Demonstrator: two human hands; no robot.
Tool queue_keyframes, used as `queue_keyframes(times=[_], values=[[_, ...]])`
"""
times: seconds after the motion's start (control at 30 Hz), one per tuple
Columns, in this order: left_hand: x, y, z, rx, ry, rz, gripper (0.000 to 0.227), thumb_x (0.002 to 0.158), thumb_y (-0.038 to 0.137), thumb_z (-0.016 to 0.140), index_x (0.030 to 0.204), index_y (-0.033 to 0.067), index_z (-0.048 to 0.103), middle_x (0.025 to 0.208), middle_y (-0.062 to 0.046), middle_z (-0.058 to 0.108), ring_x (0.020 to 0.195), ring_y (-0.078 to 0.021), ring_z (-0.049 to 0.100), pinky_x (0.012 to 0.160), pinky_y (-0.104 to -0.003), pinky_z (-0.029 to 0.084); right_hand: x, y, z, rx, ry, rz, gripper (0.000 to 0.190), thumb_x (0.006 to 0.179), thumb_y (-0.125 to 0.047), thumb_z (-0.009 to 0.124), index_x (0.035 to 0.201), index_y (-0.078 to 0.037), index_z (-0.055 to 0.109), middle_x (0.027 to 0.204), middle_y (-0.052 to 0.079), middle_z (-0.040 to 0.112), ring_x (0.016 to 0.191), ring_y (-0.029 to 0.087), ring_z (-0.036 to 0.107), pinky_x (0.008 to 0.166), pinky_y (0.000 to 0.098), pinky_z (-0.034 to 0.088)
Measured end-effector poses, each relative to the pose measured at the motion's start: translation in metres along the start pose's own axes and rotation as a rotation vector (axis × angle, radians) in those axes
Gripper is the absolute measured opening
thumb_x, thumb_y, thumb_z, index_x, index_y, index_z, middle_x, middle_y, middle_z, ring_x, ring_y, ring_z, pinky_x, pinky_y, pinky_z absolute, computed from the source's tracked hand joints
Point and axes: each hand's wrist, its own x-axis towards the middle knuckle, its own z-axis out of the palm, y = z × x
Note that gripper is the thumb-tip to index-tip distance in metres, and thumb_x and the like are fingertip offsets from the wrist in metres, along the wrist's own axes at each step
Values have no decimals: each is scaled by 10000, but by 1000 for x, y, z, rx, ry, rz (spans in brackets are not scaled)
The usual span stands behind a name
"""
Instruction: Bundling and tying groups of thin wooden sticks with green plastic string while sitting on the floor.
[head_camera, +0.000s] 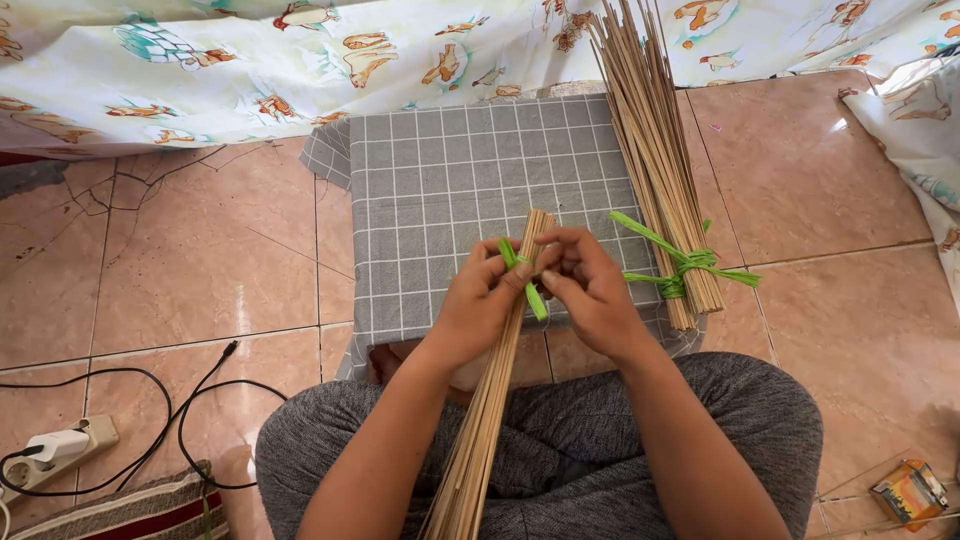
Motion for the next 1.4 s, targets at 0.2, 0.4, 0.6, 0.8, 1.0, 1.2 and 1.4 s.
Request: queue_keyframes(times=[0.2, 0.4, 0.6, 0.8, 1.0, 1.2, 1.4], values=[[-7, 0, 12, -414, 184, -177, 204, 1001, 224, 679, 955, 47, 768, 1218, -119, 614, 1212, -231, 570, 1054, -455, 462, -7, -30, 14, -412, 81, -388, 485, 782, 11, 813, 1250, -22, 694, 1090, 122, 648, 802, 282, 744, 744, 432, 615], [-5, -5, 21, -503, 289, -166, 184, 955, 186, 740, 953, 7, 780, 1185, -100, 676, 1043, -180, 663, 920, -400, 596, -2, -18, 24, -445, 311, -474, 191, 865, 24, 796, 1040, -47, 825, 899, 89, 722, 723, 227, 748, 656, 340, 614], [2, 22, 7, -342, 539, 55, 190, 972, 160, 710, 994, -18, 774, 1126, -118, 637, 894, -242, 760, 851, -406, 648, -10, -8, 15, -459, 370, -513, 77, 883, 8, 797, 945, -34, 816, 843, 102, 747, 719, 241, 744, 677, 371, 597], [3, 11, 0, -355, 591, -22, 187, 992, 149, 672, 1004, -20, 750, 914, -89, 718, 753, -315, 775, 706, -445, 679, -24, -26, 29, -415, 376, -513, 118, 853, 50, 786, 956, 6, 825, 817, 141, 763, 715, 279, 762, 679, 380, 619], [5, 3, 2, -394, 595, -32, 200, 1001, 145, 659, 970, -34, 742, 959, -126, 726, 719, -348, 773, 668, -471, 681, -25, -22, 28, -368, 394, -435, 94, 892, 26, 763, 957, -7, 822, 794, 132, 759, 744, 295, 764, 714, 391, 612], [8, -5, -8, -391, 526, -119, 219, 988, 179, 676, 933, -23, 739, 998, -155, 740, 780, -380, 774, 655, -461, 680, -20, -10, 16, -349, 328, -235, 97, 967, -49, 706, 949, -55, 801, 811, 109, 752, 815, 260, 761, 755, 400, 586], [11, 5, -9, -251, 504, -91, 228, 973, 205, 706, 991, -19, 742, 921, -137, 745, 768, -344, 782, 650, -420, 678, -23, -24, 17, -862, 299, -517, 471, 866, 128, 598, 1301, -25, 695, 1110, 170, 645, 1026, 364, 670, 906, 476, 560]])
